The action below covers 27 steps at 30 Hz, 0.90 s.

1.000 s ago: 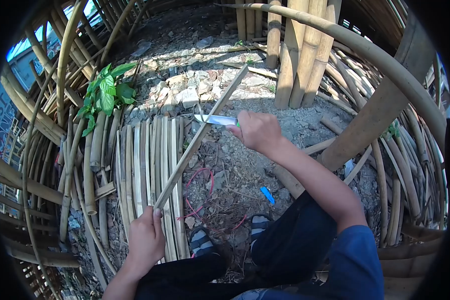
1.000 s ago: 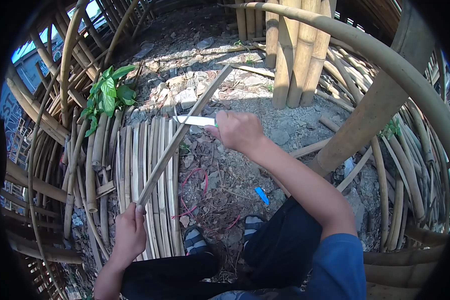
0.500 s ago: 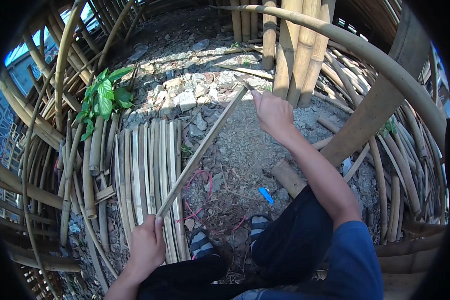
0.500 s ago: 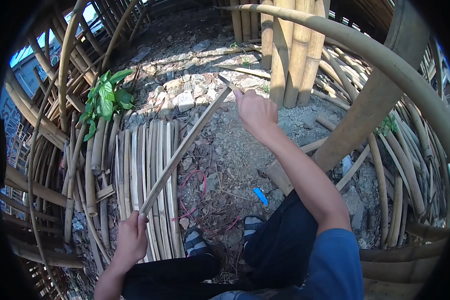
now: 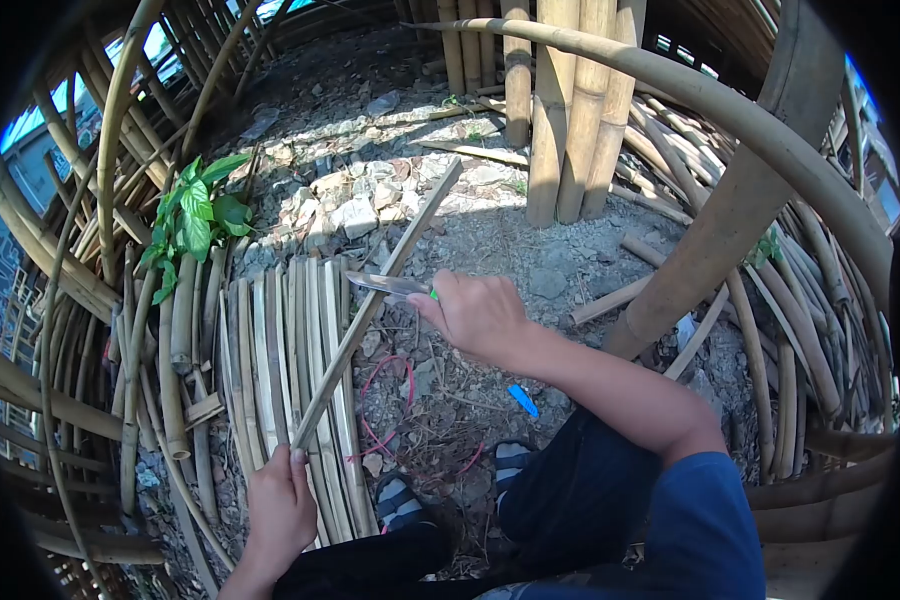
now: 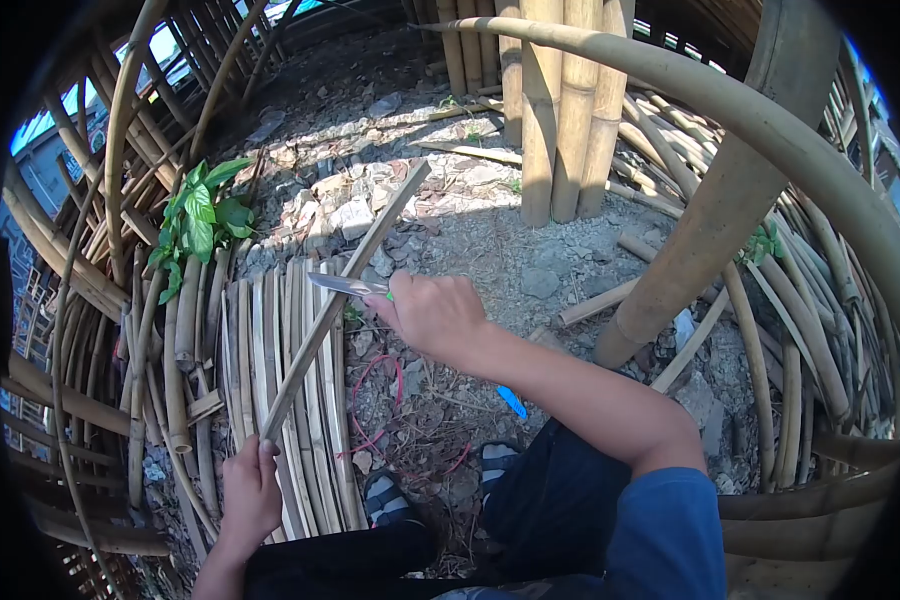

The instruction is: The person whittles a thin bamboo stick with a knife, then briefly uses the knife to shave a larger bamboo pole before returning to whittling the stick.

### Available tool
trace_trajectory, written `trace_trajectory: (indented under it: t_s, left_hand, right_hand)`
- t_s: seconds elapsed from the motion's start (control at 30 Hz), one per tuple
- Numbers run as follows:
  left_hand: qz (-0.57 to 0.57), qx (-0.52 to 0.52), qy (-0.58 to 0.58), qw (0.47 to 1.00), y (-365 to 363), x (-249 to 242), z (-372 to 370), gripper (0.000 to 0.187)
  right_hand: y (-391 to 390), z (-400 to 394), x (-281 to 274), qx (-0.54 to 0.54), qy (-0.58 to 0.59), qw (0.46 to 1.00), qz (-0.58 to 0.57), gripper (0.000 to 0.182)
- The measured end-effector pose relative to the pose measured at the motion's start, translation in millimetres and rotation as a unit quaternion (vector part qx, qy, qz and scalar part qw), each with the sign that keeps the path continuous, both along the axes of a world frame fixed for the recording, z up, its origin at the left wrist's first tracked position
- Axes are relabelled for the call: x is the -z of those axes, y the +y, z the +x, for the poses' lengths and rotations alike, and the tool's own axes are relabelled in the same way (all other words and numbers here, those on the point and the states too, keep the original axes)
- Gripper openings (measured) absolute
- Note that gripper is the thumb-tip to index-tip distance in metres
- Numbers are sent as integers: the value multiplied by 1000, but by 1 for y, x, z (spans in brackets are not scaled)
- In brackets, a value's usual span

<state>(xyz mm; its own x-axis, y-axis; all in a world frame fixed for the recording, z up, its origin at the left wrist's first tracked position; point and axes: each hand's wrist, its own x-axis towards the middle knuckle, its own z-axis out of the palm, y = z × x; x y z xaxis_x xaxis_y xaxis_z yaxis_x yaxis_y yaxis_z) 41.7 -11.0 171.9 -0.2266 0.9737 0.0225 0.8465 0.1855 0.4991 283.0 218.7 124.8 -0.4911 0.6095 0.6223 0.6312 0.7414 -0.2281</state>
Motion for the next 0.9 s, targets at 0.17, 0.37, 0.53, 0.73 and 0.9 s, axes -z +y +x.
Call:
trace_trajectory:
  t_s: [0.17, 0.37, 0.53, 0.73, 0.9]
  left_hand:
    - [3, -2, 10, 1000, -3, -4, 3, 25]
    - [41, 6, 61, 997, -7, -2, 1, 16]
    - [46, 13, 92, 995, -11, 1, -3, 14]
    - [92, -2, 71, 993, -17, -1, -2, 12]
    - [61, -12, 88, 994, -11, 7, -6, 14]
  right_hand:
    - [28, 11, 5, 5, 4, 997, 76, 43]
    - [56, 31, 3, 97, -38, 990, 93, 45]
    - [82, 47, -15, 243, 19, 963, -114, 58]
    - [80, 73, -14, 327, 91, 929, -149, 64]
    - [55, 64, -33, 249, 128, 944, -176, 63]
